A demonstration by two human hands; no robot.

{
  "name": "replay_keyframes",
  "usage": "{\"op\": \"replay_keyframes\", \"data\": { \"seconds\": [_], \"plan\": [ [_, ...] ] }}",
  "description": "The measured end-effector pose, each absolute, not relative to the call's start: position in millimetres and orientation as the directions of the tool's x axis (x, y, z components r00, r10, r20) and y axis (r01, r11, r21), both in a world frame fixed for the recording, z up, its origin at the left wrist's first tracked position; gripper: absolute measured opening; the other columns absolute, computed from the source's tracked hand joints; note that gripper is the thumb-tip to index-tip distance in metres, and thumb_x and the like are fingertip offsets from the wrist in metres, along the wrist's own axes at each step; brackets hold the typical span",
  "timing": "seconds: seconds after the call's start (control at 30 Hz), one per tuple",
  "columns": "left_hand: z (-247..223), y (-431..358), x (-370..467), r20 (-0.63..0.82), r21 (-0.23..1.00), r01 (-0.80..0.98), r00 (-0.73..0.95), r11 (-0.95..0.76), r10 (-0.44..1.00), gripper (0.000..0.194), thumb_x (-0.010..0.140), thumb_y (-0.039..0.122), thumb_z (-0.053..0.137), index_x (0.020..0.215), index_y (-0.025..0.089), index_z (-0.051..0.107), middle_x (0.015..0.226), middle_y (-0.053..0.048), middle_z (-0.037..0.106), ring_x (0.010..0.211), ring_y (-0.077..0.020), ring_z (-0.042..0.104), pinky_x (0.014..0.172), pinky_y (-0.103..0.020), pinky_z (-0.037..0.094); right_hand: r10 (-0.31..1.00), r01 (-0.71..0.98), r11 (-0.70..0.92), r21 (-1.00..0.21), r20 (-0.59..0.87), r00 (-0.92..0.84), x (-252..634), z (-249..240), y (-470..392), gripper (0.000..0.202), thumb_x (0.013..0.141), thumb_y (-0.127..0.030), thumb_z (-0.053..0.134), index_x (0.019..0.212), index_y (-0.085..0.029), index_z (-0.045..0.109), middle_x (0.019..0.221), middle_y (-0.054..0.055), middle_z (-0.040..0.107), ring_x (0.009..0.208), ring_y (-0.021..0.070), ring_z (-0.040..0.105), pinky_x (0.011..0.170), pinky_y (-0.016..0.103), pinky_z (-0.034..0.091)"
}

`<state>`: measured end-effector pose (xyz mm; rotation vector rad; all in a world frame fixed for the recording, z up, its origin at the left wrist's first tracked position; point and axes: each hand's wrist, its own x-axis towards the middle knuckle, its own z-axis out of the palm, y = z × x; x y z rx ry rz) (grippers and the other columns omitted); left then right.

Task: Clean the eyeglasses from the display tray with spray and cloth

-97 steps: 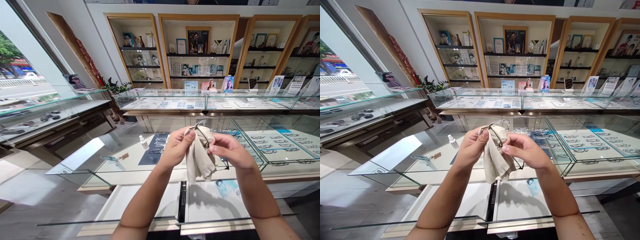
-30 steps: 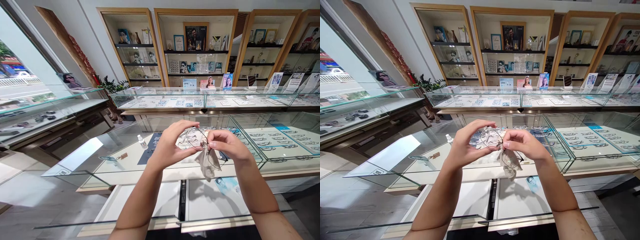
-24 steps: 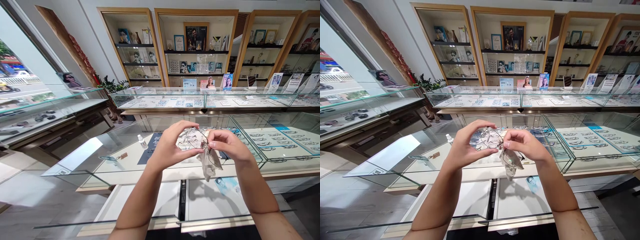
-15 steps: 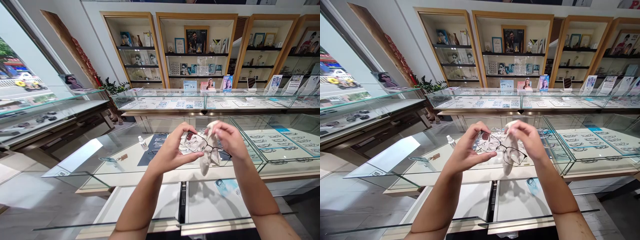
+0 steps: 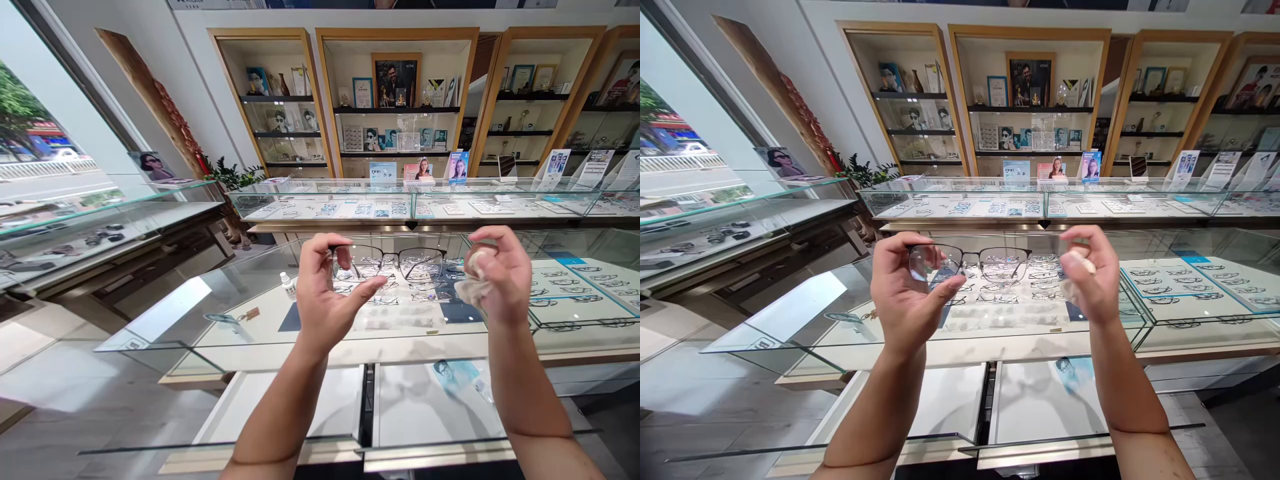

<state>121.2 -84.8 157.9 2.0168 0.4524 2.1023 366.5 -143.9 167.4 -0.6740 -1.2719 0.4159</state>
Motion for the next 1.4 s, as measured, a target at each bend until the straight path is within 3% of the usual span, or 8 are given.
{"op": "replay_keyframes", "data": {
  "seconds": [0.1,0.2,0.3,0.67,0.83,1.0,1.4],
  "plan": [
    [156.5,-86.1,124.8,0.927,0.371,0.076,-0.078,-0.925,0.366,0.054,0.079,0.051,0.094,0.116,0.025,0.064,0.091,0.002,0.051,0.078,-0.0144,0.052,0.073,-0.029,0.047,0.644,0.308,0.694,-0.651,0.752,0.138,347.8,164.2,-154.8,0.05,0.082,-0.045,0.087,0.125,-0.027,0.069,0.062,-0.009,0.042,0.05,0.0117,0.037,0.046,0.027,0.033],
    [154.9,-87.9,128.2,0.925,0.378,0.056,-0.071,-0.924,0.374,0.054,0.078,0.048,0.095,0.116,0.025,0.065,0.091,0.002,0.051,0.079,-0.0143,0.052,0.074,-0.029,0.046,0.593,0.451,0.681,-0.577,0.796,0.122,335.4,162.7,-159.2,0.05,0.08,-0.042,0.091,0.122,-0.026,0.07,0.082,-0.001,0.066,0.07,0.0169,0.063,0.066,0.032,0.055],
    [153.1,-89.0,130.4,0.913,0.405,0.025,-0.058,-0.914,0.403,0.053,0.077,0.046,0.096,0.115,0.026,0.065,0.088,0.003,0.051,0.077,-0.0134,0.05,0.074,-0.028,0.045,0.56,0.476,0.688,-0.548,0.818,0.132,330.6,162.1,-158.9,0.041,0.082,-0.043,0.091,0.114,-0.025,0.071,0.103,0.004,0.076,0.09,0.0208,0.074,0.083,0.035,0.062],
    [150.9,-93.4,132.9,0.835,0.55,-0.038,0.006,-0.834,0.55,0.051,0.082,0.049,0.091,0.116,0.027,0.061,0.087,0.003,0.053,0.078,-0.0135,0.053,0.077,-0.029,0.049,0.546,0.466,0.686,-0.558,0.819,0.177,330.1,159.4,-157.5,0.043,0.081,-0.047,0.092,0.112,-0.025,0.072,0.1,0.004,0.079,0.087,0.0216,0.076,0.081,0.036,0.064],
    [153.0,-93.1,127.8,0.797,0.602,-0.015,0.071,-0.798,0.6,0.052,0.086,0.05,0.087,0.124,0.026,0.063,0.108,-0.005,0.065,0.102,-0.0188,0.068,0.094,-0.034,0.055,0.524,0.465,0.688,-0.557,0.825,0.213,331.6,160.1,-156.1,0.041,0.081,-0.045,0.093,0.109,-0.025,0.071,0.1,0.003,0.079,0.09,0.0219,0.077,0.082,0.035,0.064],
    [152.7,-90.0,126.6,0.749,0.658,0.056,0.051,-0.751,0.661,0.065,0.083,0.054,0.088,0.134,0.025,0.062,0.129,-0.011,0.07,0.123,-0.0245,0.068,0.103,-0.038,0.057,0.491,0.483,0.682,-0.548,0.834,0.252,334.9,159.4,-154.6,0.041,0.08,-0.045,0.093,0.109,-0.025,0.072,0.101,0.003,0.079,0.091,0.0222,0.078,0.083,0.036,0.063],
    [155.0,-93.3,123.8,0.795,0.596,0.214,-0.02,-0.774,0.607,0.052,0.081,0.054,0.09,0.121,0.024,0.074,0.118,-0.008,0.076,0.102,-0.0222,0.073,0.092,-0.038,0.062,0.556,0.511,0.621,-0.594,0.794,0.246,339.7,163.7,-155.4,0.041,0.08,-0.048,0.092,0.107,-0.025,0.072,0.093,0.002,0.078,0.081,0.02,0.074,0.079,0.034,0.06]
  ]
}}
